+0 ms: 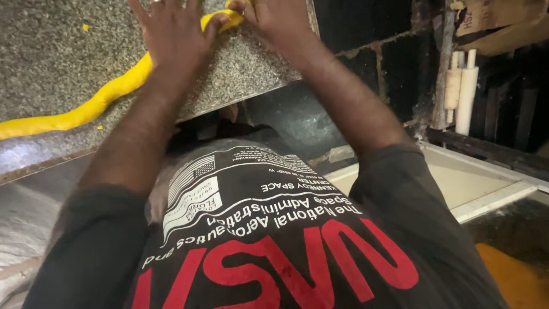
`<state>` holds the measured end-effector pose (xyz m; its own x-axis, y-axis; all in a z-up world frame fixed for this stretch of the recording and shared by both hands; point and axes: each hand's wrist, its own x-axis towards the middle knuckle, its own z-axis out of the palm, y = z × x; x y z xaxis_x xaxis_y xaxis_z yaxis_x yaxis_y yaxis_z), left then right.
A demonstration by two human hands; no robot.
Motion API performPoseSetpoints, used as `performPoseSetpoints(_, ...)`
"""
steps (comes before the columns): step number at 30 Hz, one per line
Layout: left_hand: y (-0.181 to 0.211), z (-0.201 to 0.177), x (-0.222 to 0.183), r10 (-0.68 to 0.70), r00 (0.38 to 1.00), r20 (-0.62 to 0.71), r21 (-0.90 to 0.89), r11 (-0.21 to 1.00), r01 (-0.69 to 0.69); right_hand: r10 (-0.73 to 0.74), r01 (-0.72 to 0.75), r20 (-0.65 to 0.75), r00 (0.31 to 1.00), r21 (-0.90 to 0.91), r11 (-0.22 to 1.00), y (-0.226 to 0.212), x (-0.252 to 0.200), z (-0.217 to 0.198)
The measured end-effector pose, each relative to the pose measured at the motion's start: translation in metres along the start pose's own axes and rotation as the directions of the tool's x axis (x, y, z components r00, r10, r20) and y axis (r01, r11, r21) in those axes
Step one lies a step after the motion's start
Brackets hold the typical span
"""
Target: The person rolls a piece of yellow dough into a long cylinder and then uses a red scraper to cut it into small pieces.
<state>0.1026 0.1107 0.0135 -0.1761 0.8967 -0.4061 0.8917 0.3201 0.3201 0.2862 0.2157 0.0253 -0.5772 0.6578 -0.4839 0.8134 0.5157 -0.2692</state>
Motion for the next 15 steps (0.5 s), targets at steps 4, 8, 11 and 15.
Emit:
performPoseSetpoints(4,-0.004,0.022,-0.031,0.319,0.920,-0.228,-0.011,0.944,-0.330,-0.162,0.149,-0.199,0.966,-0.082,0.985,0.004,-0.043,0.015)
performPoseSetpoints(8,-0.005,0.040,-0.079,0.473,0.861,-0.189,-0.007,0.876,-0.483,-0.328,0.313,-0.366,0.871,-0.103,0.944,0.021,-0.108,0.048)
performPoseSetpoints(11,-0.012,0.036,-0.097,0.516,0.839,-0.170,0.014,0.853,-0.522,-0.242,0.245,-0.438,0.866,-0.050,0.968,0.038,-0.131,0.059)
performPoseSetpoints(15,-0.032,0.026,-0.107,0.400,0.897,-0.188,-0.044,0.909,-0.415,-0.095,0.182,-0.586,0.805,0.091,0.979,0.056,-0.141,0.053)
